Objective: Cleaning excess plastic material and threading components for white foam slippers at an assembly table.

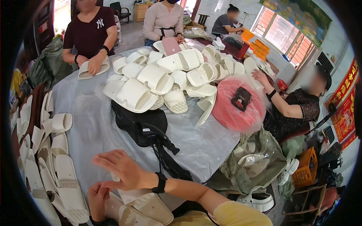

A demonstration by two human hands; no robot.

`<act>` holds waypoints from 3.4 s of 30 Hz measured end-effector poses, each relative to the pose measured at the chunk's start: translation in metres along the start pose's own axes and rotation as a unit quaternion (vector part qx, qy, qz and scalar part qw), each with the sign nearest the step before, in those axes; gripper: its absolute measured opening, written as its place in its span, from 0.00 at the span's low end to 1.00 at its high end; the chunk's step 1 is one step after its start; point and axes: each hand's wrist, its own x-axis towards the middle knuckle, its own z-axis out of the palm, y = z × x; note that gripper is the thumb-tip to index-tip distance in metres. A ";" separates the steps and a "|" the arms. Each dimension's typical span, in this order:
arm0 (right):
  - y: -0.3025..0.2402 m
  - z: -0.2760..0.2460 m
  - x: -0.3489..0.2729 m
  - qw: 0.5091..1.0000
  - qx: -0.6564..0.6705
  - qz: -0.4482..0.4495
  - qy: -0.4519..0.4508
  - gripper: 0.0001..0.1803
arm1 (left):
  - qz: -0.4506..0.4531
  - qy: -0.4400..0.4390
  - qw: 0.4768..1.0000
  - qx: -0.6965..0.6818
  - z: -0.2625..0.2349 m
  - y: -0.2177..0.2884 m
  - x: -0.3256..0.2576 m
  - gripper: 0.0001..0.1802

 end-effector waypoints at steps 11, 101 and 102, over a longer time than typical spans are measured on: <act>0.005 0.014 0.001 0.990 -0.128 -0.051 0.032 0.20 | 0.033 0.051 0.998 -0.013 -0.007 0.002 0.000 0.12; 0.002 0.014 0.000 0.957 0.192 0.187 -0.108 0.06 | 0.059 0.079 0.995 0.029 0.003 0.009 -0.012 0.08; 0.002 0.015 -0.001 0.957 0.192 0.187 -0.108 0.06 | 0.062 0.076 0.995 0.024 0.003 0.009 -0.012 0.08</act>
